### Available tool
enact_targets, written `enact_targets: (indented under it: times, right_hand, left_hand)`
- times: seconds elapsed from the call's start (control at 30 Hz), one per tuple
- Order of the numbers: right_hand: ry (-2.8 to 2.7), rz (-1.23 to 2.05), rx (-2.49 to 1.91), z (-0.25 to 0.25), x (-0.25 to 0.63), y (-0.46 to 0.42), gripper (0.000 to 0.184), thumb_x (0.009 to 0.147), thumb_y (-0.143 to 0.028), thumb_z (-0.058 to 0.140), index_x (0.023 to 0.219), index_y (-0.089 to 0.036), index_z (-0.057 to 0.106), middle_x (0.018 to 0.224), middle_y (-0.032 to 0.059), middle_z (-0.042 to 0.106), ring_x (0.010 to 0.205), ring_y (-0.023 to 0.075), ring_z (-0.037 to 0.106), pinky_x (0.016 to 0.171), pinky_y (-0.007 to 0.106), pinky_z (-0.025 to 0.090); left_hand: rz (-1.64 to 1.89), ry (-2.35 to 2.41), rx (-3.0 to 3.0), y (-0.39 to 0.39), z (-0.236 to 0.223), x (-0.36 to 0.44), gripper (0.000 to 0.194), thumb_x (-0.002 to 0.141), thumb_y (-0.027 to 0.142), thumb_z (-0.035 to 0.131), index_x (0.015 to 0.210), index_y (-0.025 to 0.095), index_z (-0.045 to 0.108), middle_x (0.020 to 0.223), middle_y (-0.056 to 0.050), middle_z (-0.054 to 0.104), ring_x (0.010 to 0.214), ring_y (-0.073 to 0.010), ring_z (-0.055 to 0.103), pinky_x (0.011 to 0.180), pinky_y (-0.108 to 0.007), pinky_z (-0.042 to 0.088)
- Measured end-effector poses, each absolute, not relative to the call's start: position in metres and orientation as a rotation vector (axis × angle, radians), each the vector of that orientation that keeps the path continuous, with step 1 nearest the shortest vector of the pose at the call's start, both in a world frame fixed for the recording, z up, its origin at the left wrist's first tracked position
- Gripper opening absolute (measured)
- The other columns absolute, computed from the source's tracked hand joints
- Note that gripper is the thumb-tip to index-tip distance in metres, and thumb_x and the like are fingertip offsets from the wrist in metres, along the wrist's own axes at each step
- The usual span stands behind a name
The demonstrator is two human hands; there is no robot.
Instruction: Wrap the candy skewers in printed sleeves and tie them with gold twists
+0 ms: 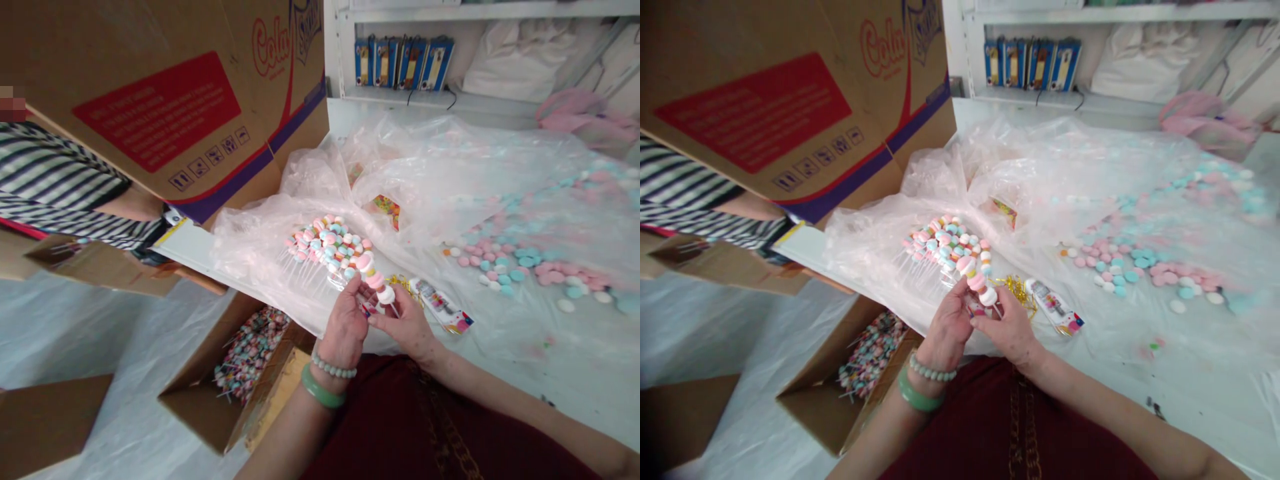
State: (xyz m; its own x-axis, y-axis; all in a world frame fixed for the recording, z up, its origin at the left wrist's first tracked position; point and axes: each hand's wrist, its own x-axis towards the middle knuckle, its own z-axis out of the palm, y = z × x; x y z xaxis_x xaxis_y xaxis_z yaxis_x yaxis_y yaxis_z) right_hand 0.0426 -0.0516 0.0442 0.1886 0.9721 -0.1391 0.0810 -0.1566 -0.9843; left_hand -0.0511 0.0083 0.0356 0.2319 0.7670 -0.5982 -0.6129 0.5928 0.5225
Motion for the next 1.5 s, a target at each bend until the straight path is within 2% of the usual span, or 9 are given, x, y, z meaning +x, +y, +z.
enact_targets:
  times: [0.1, 0.3, 0.43, 0.53, 0.73, 0.97, 1.23, 1.4, 1.5]
  right_hand:
    - [-1.124, 0.997, -1.575, 0.035, 0.051, -0.047, 0.022, 0.064, -0.026, 0.067, 0.083, -0.020, 0.058, 0.072, -0.0035, 0.054, 0.062, 0.0117, 0.044, 0.057, 0.024, 0.036]
    - [-0.816, 1.190, -1.427, 0.031, 0.062, -0.044, 0.017, 0.070, -0.033, 0.065, 0.076, -0.019, 0.056, 0.058, -0.0063, 0.046, 0.051, 0.0092, 0.039, 0.048, 0.023, 0.031]
    - [-0.869, 1.098, -1.460, 0.032, 0.056, -0.043, 0.026, 0.065, -0.034, 0.071, 0.084, -0.018, 0.061, 0.069, -0.0020, 0.058, 0.061, 0.0128, 0.049, 0.053, 0.024, 0.037]
    - [-0.843, 1.095, -1.506, 0.031, 0.056, -0.039, 0.019, 0.063, -0.029, 0.069, 0.078, -0.018, 0.062, 0.065, -0.0025, 0.057, 0.057, 0.0118, 0.048, 0.050, 0.023, 0.036]
    - [-0.623, 1.506, -1.388, 0.034, 0.073, -0.034, 0.020, 0.062, -0.025, 0.068, 0.072, -0.018, 0.052, 0.046, -0.0116, 0.036, 0.037, 0.0033, 0.022, 0.037, 0.020, 0.012]
    - [-0.771, 1.377, -1.385, 0.033, 0.071, -0.031, 0.026, 0.066, -0.034, 0.070, 0.082, -0.018, 0.056, 0.053, -0.0090, 0.045, 0.039, 0.0051, 0.032, 0.037, 0.021, 0.020]
    - [-0.679, 1.348, -1.454, 0.027, 0.069, -0.022, 0.022, 0.061, -0.033, 0.069, 0.069, -0.017, 0.057, 0.051, -0.0086, 0.042, 0.044, 0.0060, 0.029, 0.045, 0.022, 0.024]
    - [-0.923, 1.235, -1.654, 0.028, 0.079, -0.024, 0.015, 0.067, -0.031, 0.063, 0.069, -0.017, 0.059, 0.057, -0.0059, 0.048, 0.053, 0.0099, 0.039, 0.052, 0.024, 0.028]
    - [-1.168, 1.120, -1.770, 0.034, 0.090, -0.032, 0.011, 0.068, -0.028, 0.061, 0.068, -0.017, 0.060, 0.063, -0.0039, 0.052, 0.063, 0.0128, 0.045, 0.057, 0.025, 0.030]
  left_hand:
    - [1.019, 0.834, 0.084, 0.006, 0.043, -0.043, 0.011, 0.080, 0.024, 0.064, 0.079, 0.014, 0.060, 0.067, -0.001, 0.062, 0.059, -0.0111, 0.058, 0.061, -0.025, 0.049]
    - [0.989, 0.849, 0.156, 0.002, 0.048, -0.047, 0.011, 0.077, 0.017, 0.065, 0.087, 0.015, 0.063, 0.082, -0.003, 0.067, 0.076, -0.0144, 0.061, 0.072, -0.026, 0.049]
    - [1.010, 0.891, 0.201, 0.000, 0.040, -0.045, 0.014, 0.074, 0.018, 0.067, 0.087, 0.018, 0.064, 0.085, 0.000, 0.067, 0.074, -0.0134, 0.059, 0.066, -0.023, 0.046]
    - [0.998, 0.838, 0.195, -0.001, 0.034, -0.045, 0.016, 0.071, 0.017, 0.069, 0.087, 0.018, 0.066, 0.087, 0.000, 0.067, 0.073, -0.0121, 0.059, 0.064, -0.022, 0.046]
    - [0.765, 0.830, 0.339, 0.004, 0.029, -0.065, 0.023, 0.063, 0.027, 0.079, 0.076, 0.011, 0.068, 0.076, -0.006, 0.067, 0.069, -0.0151, 0.060, 0.066, -0.027, 0.049]
    - [0.979, 1.048, 0.348, 0.006, 0.018, -0.061, 0.031, 0.048, 0.027, 0.087, 0.061, 0.012, 0.064, 0.058, 0.001, 0.061, 0.053, -0.0091, 0.054, 0.053, -0.022, 0.043]
    - [0.976, 0.959, 0.398, 0.001, 0.023, -0.054, 0.033, 0.058, 0.038, 0.083, 0.071, 0.011, 0.067, 0.068, -0.002, 0.066, 0.060, -0.0117, 0.059, 0.054, -0.024, 0.049]
    - [0.998, 1.040, 0.234, 0.012, 0.022, -0.064, 0.015, 0.075, 0.023, 0.071, 0.071, 0.011, 0.064, 0.064, -0.002, 0.065, 0.058, -0.0122, 0.061, 0.055, -0.025, 0.052]
    - [1.003, 1.120, -0.012, 0.023, 0.025, -0.074, 0.015, 0.086, 0.016, 0.058, 0.072, 0.013, 0.061, 0.060, 0.000, 0.064, 0.054, -0.0112, 0.061, 0.056, -0.025, 0.053]
